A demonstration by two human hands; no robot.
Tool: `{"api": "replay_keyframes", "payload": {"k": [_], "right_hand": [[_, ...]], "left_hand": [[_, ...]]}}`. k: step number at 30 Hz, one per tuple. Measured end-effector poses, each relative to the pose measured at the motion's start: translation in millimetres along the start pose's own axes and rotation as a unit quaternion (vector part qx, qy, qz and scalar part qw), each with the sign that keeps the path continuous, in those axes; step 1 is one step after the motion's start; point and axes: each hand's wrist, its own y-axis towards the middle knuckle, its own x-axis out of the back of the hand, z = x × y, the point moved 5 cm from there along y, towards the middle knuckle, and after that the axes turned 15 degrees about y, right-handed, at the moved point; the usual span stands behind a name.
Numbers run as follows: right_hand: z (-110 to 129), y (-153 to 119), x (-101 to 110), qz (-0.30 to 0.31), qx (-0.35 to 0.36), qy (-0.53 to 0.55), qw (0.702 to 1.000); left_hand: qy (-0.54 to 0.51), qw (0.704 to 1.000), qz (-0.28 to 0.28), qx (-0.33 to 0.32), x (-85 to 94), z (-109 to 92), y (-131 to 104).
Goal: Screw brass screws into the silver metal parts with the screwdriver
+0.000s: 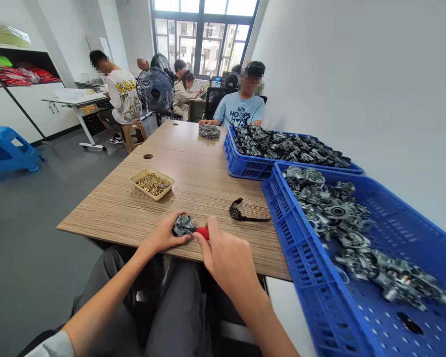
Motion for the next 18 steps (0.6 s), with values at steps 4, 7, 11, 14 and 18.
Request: {"api": "replay_keyframes", "payload": {"k": [4,7,11,14,18], "right_hand": [[-7,1,-2,-0.004,-0.019,-0.006,1.0],[-3,0,0,0.033,0.038,0.103,0.993],[0,1,5,0.034,0.037,0.126,0.991],[0,1,10,0.018,0.034,0.12,0.992],[-4,1,21,-0.027,0.029,0.106,0.994]], "left_hand": [[0.001,1.0,-0.003,0.003,-1.1,2,0],[0.005,1.0,0.001,0.001,-2.7,3,0],[0.014,1.0,0.001,-0.003,-3.6,3,1],[0.019,1.0,0.008,-0.005,-3.6,2,1],[0.023,1.0,0.016,-0.007,-2.6,1,2]]}}
